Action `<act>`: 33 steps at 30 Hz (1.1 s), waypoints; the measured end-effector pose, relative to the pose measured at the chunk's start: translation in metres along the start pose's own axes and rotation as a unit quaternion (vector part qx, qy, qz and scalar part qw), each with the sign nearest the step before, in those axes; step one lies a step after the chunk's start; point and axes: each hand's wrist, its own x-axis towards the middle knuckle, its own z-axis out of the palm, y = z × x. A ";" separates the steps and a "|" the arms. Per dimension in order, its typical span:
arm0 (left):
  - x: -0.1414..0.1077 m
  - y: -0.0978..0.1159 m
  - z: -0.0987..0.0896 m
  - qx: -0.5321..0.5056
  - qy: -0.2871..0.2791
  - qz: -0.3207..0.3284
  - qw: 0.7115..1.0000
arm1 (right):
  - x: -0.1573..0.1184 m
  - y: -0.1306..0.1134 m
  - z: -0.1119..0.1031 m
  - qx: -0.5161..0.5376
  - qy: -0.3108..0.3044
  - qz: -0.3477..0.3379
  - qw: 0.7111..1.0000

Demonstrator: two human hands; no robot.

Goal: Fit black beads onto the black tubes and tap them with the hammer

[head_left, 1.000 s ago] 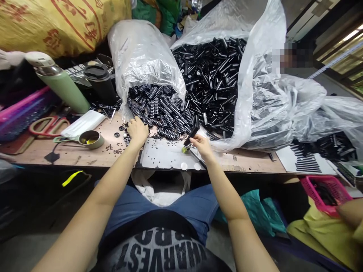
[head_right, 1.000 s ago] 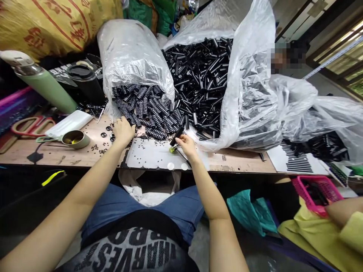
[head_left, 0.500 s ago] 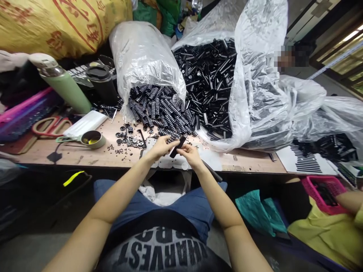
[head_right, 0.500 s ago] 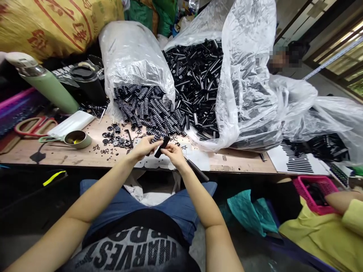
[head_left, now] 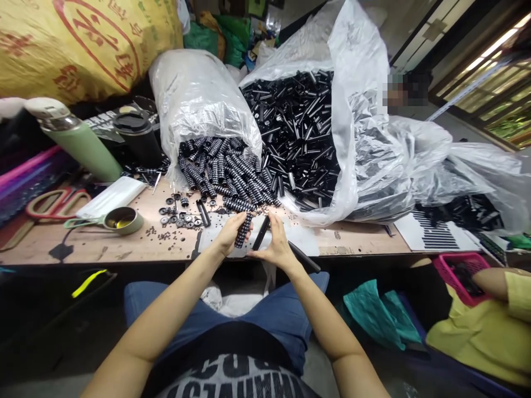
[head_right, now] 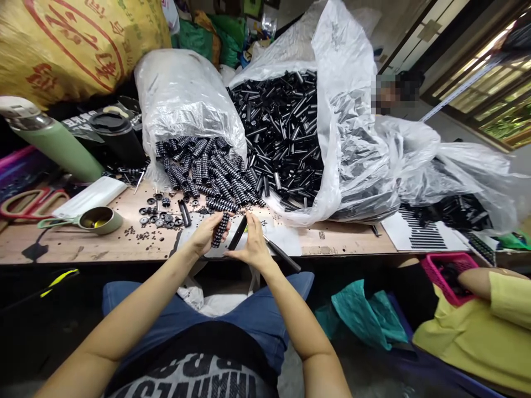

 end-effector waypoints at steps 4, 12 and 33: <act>-0.005 -0.001 0.012 0.036 0.008 0.003 0.999 | -0.008 -0.005 -0.006 0.047 0.030 -0.028 0.998; -0.011 -0.011 0.031 -0.004 0.055 -0.017 0.998 | -0.007 -0.018 -0.014 0.078 0.020 -0.120 0.989; -0.011 -0.034 0.013 0.199 0.110 -0.002 0.974 | -0.015 -0.014 0.017 0.069 0.025 -0.035 0.997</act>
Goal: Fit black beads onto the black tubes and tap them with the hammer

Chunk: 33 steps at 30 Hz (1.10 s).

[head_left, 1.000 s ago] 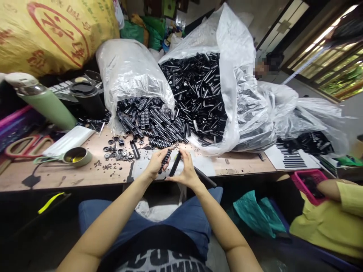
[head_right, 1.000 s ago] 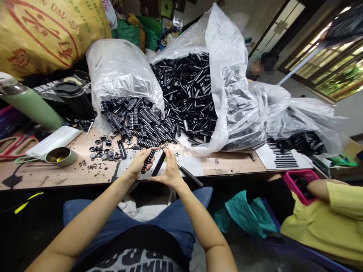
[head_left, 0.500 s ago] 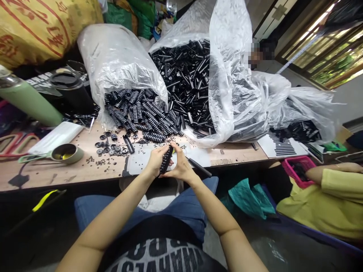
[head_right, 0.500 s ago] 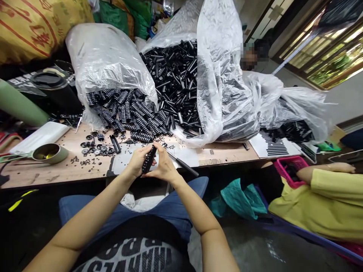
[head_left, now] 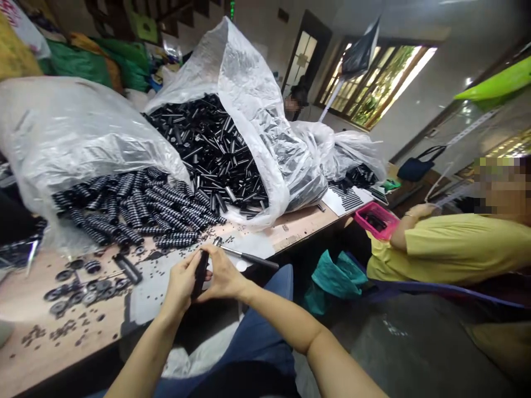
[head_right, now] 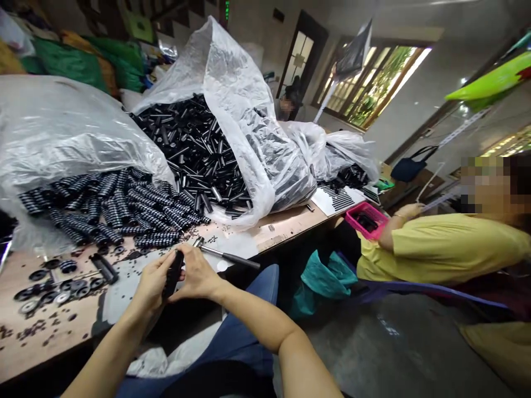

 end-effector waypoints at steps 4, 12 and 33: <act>0.002 -0.028 -0.013 0.251 0.016 0.249 0.935 | -0.004 0.005 0.024 -0.050 0.017 0.033 0.998; 0.009 -0.040 -0.046 0.570 -0.040 0.397 0.718 | -0.021 0.028 -0.025 -0.334 -0.032 0.245 0.910; -0.007 -0.051 -0.009 0.649 -0.017 0.336 0.683 | -0.019 -0.056 -0.006 -0.284 -0.177 0.144 0.931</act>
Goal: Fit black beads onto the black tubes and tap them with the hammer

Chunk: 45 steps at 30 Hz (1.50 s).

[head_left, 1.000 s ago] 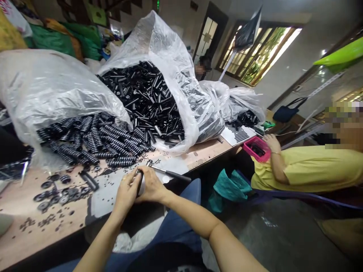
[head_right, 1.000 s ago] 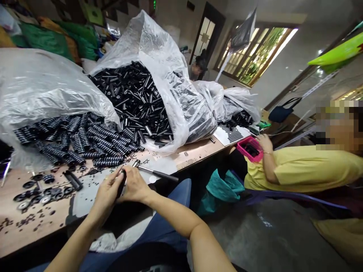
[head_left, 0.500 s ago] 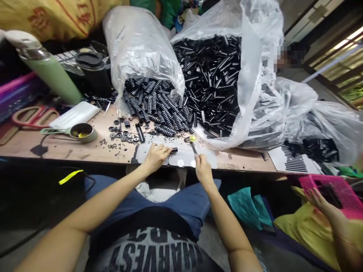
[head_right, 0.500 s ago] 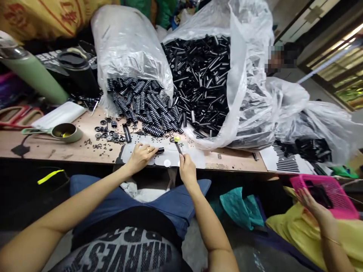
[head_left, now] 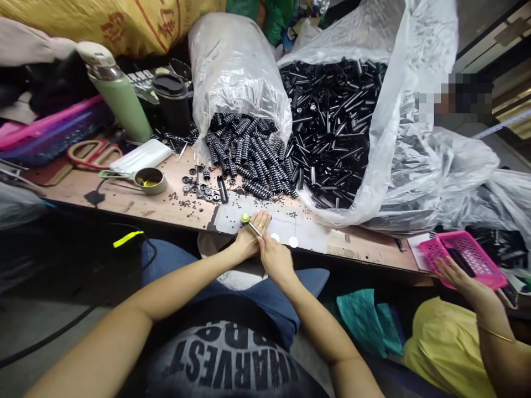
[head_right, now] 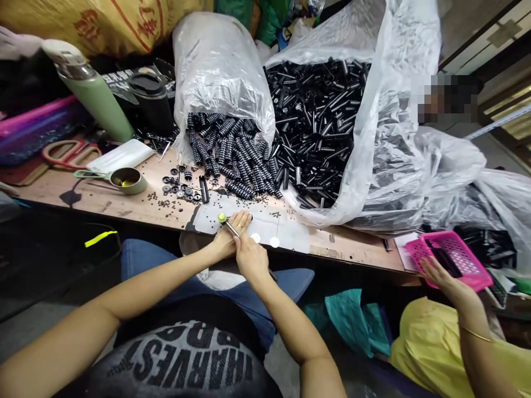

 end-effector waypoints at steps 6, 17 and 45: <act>0.013 -0.006 -0.026 -0.072 -0.039 -0.056 0.995 | 0.007 0.010 -0.003 -0.010 0.021 0.045 0.999; 0.078 -0.078 -0.046 0.018 0.027 -0.018 0.999 | 0.031 0.102 0.020 -0.050 0.086 0.123 0.987; 0.057 -0.021 -0.069 -0.668 0.020 -0.285 0.687 | 0.084 0.044 -0.035 0.126 0.092 -0.196 0.968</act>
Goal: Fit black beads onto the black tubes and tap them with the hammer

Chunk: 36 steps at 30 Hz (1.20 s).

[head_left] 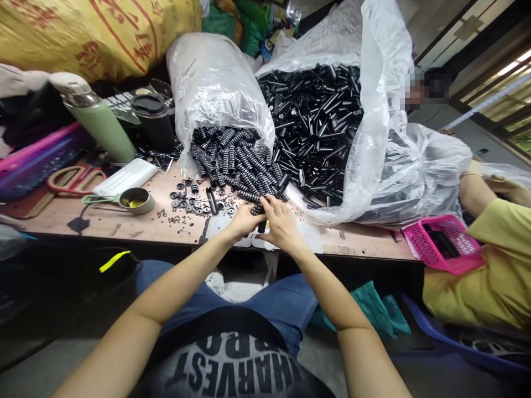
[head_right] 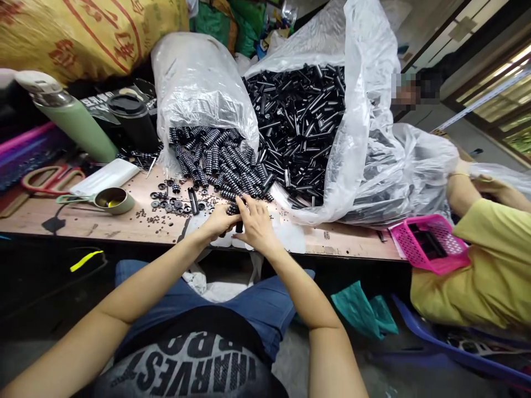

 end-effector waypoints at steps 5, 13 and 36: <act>-0.007 0.002 -0.007 -0.141 -0.019 0.041 0.989 | -0.011 0.006 0.012 0.055 0.057 0.004 0.997; -0.020 0.011 0.000 -0.217 -0.003 -0.007 0.976 | -0.028 -0.010 0.010 0.243 0.060 -0.045 0.967; -0.023 -0.038 0.001 0.314 0.062 0.211 0.924 | -0.039 -0.003 0.079 0.111 0.122 0.068 0.984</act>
